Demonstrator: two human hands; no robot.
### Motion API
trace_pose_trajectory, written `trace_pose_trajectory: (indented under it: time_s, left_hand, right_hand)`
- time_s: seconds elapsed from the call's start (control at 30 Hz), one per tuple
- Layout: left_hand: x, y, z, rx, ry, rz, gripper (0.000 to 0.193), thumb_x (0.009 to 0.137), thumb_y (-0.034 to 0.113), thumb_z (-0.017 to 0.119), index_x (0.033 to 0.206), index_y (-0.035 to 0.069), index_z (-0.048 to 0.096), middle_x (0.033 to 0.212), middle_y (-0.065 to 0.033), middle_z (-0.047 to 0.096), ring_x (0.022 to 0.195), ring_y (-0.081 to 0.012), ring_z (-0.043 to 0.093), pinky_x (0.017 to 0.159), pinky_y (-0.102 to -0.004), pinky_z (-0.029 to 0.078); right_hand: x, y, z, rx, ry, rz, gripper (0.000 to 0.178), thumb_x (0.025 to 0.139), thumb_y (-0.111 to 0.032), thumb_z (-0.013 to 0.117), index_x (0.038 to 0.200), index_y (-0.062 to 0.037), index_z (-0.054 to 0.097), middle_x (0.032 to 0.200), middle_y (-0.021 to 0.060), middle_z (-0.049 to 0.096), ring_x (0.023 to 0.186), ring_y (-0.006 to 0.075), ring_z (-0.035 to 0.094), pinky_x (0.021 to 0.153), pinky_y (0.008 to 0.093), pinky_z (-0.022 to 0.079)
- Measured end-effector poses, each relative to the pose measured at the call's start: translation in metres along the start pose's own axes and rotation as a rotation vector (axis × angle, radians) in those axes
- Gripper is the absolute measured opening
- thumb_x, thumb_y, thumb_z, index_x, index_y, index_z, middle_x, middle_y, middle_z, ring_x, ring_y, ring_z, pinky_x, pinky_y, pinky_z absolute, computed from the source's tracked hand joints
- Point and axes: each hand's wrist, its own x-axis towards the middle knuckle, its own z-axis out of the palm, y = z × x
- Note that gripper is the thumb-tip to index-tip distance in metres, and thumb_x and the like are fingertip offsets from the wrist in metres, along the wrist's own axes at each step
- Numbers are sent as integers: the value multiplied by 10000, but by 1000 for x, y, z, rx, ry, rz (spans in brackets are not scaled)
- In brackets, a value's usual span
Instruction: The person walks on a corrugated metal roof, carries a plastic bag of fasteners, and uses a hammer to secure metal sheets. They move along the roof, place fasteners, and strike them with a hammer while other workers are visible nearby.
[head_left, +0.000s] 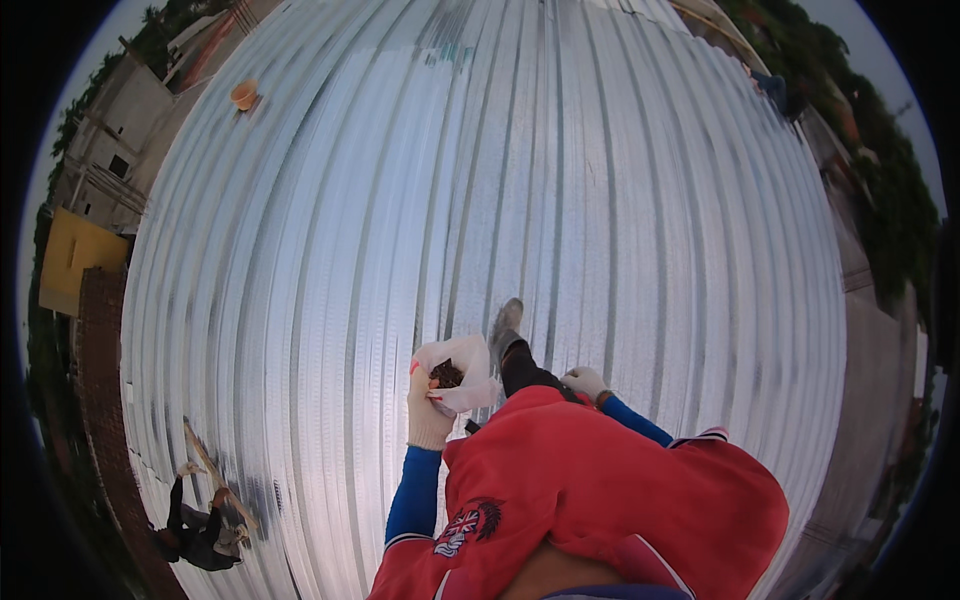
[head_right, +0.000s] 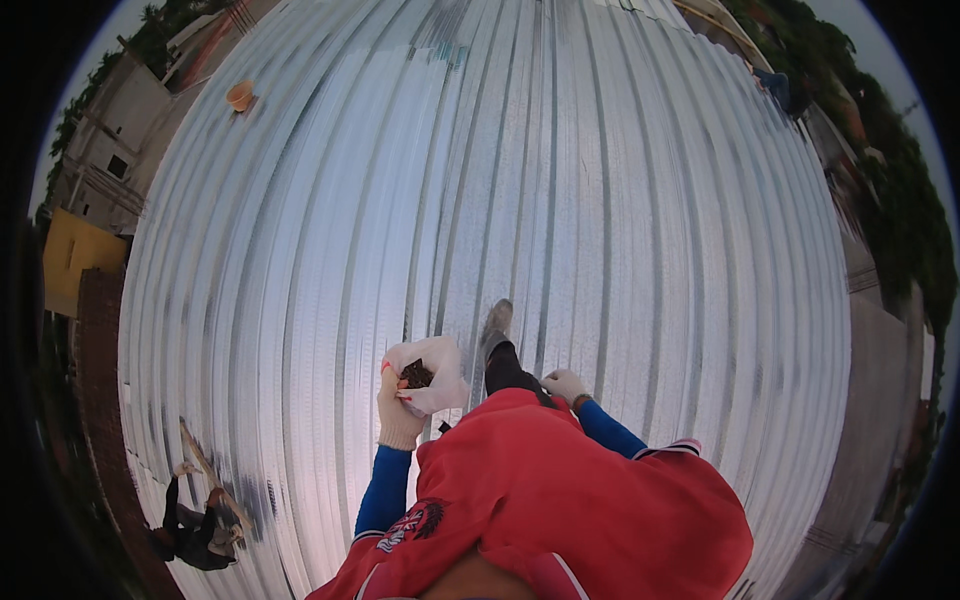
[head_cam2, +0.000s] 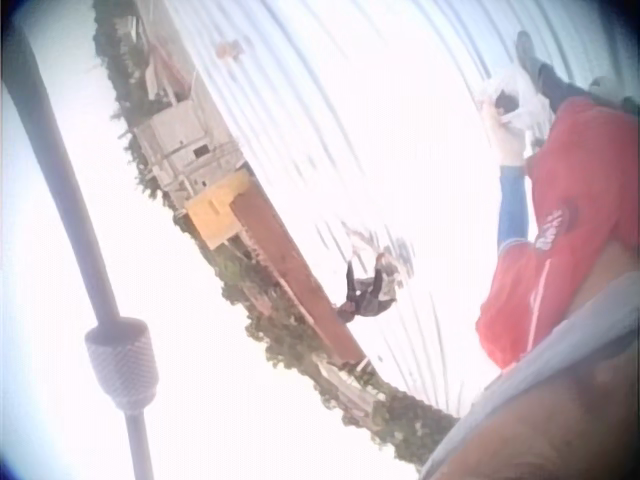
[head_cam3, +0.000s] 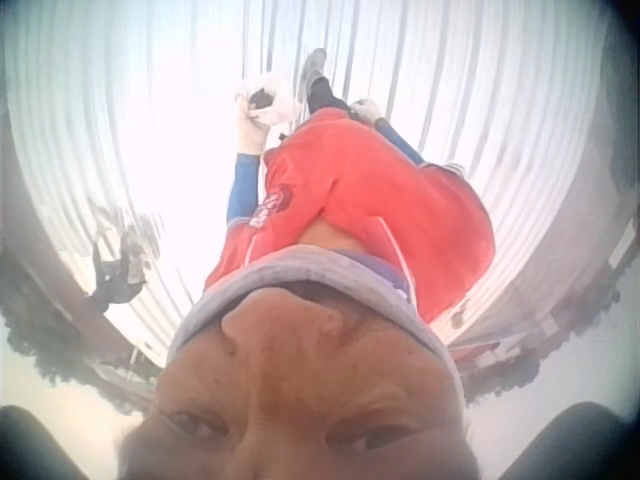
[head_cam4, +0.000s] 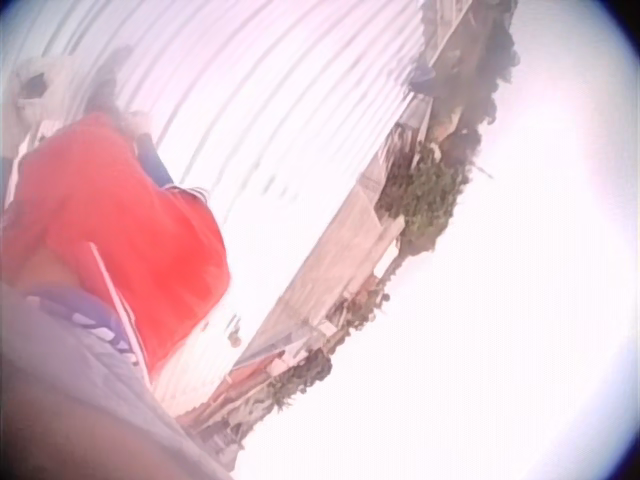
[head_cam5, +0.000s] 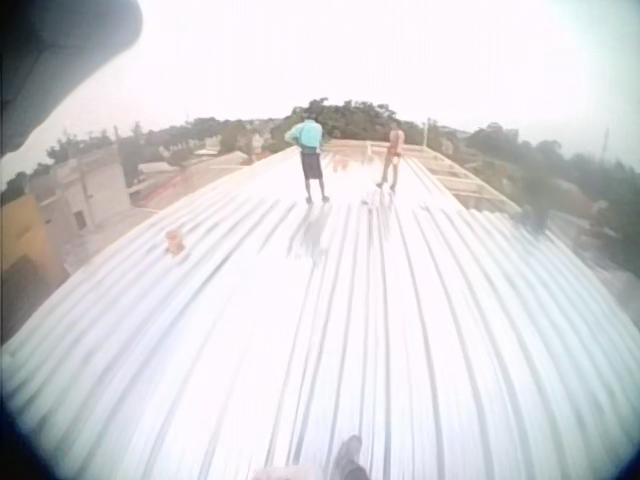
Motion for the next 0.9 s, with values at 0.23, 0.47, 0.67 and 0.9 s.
trace_pose_trajectory:
  time_s: [0.23, 0.47, 0.67, 0.9]
  left_hand:
    - [93, 10, 135, 7, 63, 66, 555, 1068, 570, 580, 1301, 70, 647, 1214, -139, 731, 1087, -314, 735, 906, -534, 636]
    - [227, 64, 295, 2, -95, -4, 586, 1089, 562, 540, 1378, 60, 624, 1297, -141, 721, 1153, -343, 730, 972, -551, 622]
    - [347, 75, 358, 54, -149, -113, 563, 1099, 526, 545, 1419, 69, 607, 1337, -152, 707, 1200, -345, 712, 996, -552, 614]
    - [498, 88, 468, 26, -187, -214, 510, 1079, 431, 629, 1398, 33, 616, 1328, -159, 709, 1180, -332, 717, 966, -534, 623]
  right_hand:
    - [133, -28, -84, -304, -21, 20, 523, 864, -481, 684, 1003, 5, 819, 933, 226, 795, 928, 383, 783, 812, 485, 609]
    - [251, -142, -247, 342, 173, 152, 311, 951, -275, 700, 1064, 13, 724, 793, 81, 684, 606, 167, 638, 510, 330, 517]
    - [316, -186, -298, 603, 235, 211, 316, 953, -244, 709, 1112, 29, 693, 824, 99, 680, 593, 165, 623, 486, 323, 491]
    - [369, -155, -292, 376, 136, 501, 217, 916, -235, 678, 957, -29, 730, 754, 143, 699, 634, 285, 685, 525, 467, 509]
